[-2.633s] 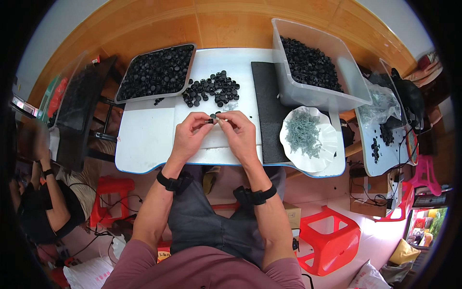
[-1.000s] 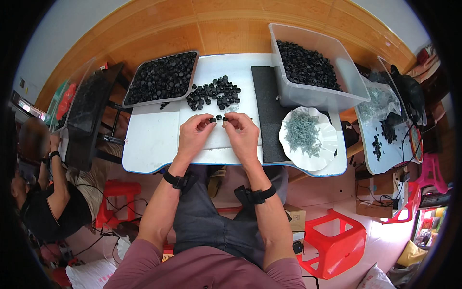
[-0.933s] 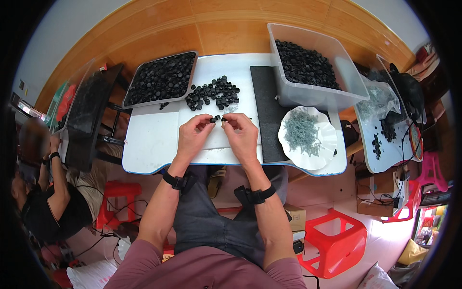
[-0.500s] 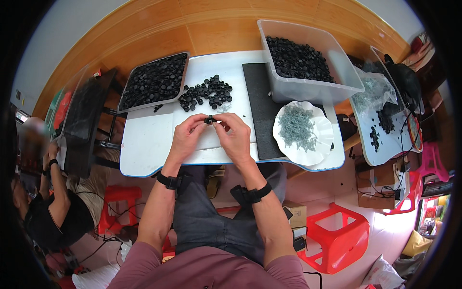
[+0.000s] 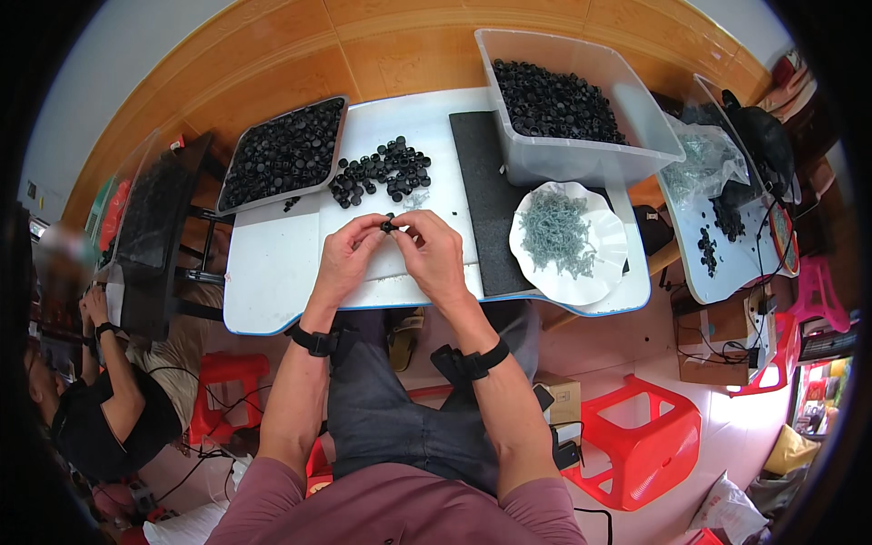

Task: Manually sorting small black plastic components from a pile into a separate tray.

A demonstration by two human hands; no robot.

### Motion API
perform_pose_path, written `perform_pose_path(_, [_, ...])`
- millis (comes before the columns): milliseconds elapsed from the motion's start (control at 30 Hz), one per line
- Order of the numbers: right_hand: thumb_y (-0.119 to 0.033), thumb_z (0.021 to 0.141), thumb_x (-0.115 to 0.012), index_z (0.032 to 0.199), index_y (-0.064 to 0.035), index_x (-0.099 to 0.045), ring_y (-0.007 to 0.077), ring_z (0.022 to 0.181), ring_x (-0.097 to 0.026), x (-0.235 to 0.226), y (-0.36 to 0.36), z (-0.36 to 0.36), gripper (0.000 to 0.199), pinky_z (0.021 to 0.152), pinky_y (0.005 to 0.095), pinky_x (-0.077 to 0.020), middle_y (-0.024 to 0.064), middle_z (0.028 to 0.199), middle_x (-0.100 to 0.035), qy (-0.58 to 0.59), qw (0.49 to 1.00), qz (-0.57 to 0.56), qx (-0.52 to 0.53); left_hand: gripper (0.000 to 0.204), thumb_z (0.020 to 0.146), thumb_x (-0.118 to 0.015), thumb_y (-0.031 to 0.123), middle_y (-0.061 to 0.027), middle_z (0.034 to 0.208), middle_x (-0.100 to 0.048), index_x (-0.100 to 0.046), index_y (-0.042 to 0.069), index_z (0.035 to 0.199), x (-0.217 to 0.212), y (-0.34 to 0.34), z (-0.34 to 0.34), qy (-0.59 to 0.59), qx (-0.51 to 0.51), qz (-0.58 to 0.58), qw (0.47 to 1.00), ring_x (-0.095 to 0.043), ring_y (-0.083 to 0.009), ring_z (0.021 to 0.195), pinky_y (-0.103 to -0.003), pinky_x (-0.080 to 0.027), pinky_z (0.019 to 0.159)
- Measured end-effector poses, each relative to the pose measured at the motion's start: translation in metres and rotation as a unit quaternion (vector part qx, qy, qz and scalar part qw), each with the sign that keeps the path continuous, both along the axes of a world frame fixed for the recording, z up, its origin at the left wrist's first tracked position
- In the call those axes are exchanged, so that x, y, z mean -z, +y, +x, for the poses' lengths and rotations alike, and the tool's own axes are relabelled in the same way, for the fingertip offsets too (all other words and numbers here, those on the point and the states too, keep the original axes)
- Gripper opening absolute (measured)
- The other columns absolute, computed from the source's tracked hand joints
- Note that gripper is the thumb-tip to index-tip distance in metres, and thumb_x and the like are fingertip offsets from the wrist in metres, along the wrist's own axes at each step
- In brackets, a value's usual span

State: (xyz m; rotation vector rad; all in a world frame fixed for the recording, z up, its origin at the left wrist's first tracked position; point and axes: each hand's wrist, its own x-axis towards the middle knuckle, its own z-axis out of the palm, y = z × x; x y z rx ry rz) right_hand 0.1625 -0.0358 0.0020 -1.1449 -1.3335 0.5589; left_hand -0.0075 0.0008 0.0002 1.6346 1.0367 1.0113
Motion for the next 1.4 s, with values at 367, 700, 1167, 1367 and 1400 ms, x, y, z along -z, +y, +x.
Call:
perform_pose_path(367, [0.002,0.086,-0.077,0.101,-0.0007,-0.076,0.0137,0.074,-0.070,0.0018,0.0008,-0.0014,0.015,0.065,0.0261,-0.0545,0.0092,0.094,-0.075,0.010,1.000,-0.024,0.001,0.029,0.098,-0.070,0.010,-0.0110,0.103,-0.080,-0.068,0.000,0.125,-0.0015,0.0003,0.0001,0.001,-0.005,-0.006,1.000,-0.074,-0.0123,0.096,-0.026,-0.056,0.081])
perform_pose_path(700, [0.004,0.087,-0.075,0.101,-0.0003,-0.076,0.0178,0.079,-0.072,0.0000,0.0008,-0.0013,0.015,0.066,0.0279,-0.0575,0.0111,0.098,-0.075,0.007,1.000,0.018,-0.004,0.027,0.093,-0.075,0.004,-0.0071,0.103,-0.078,-0.069,0.000,0.120,-0.0013,-0.0002,0.0018,0.023,-0.023,0.002,0.999,-0.073,-0.0116,0.095,-0.025,-0.056,0.082])
perform_pose_path(1167, [0.004,0.088,-0.073,0.102,-0.0003,-0.076,0.0177,0.079,-0.072,0.0004,0.0003,-0.0006,0.015,0.066,0.0278,-0.0567,0.0114,0.098,-0.075,0.006,1.000,0.011,-0.009,0.028,0.094,-0.074,0.006,-0.0096,0.101,-0.080,-0.072,0.000,0.121,-0.0051,-0.0026,0.0030,0.013,-0.014,0.005,1.000,-0.075,-0.0132,0.093,-0.026,-0.057,0.081])
perform_pose_path(1367, [0.005,0.088,-0.072,0.100,-0.0002,-0.078,0.0163,0.079,-0.071,0.0037,0.0044,0.0013,0.014,0.068,0.0274,-0.0558,0.0108,0.095,-0.077,0.040,0.999,-0.019,-0.027,0.029,0.095,-0.072,0.003,-0.0083,0.105,-0.079,-0.071,-0.002,0.124,-0.0021,-0.0001,-0.0004,0.027,0.000,-0.003,1.000,-0.072,-0.0106,0.095,-0.024,-0.056,0.084])
perform_pose_path(1400, [0.005,0.088,-0.072,0.099,-0.0002,-0.078,0.0161,0.079,-0.072,0.0040,0.0050,0.0015,0.014,0.069,0.0273,-0.0558,0.0107,0.095,-0.077,0.046,0.998,-0.026,-0.028,0.029,0.094,-0.073,0.003,-0.0085,0.104,-0.079,-0.071,-0.002,0.123,-0.0017,0.0000,-0.0008,0.025,0.004,-0.001,1.000,-0.072,-0.0108,0.094,-0.025,-0.056,0.084])
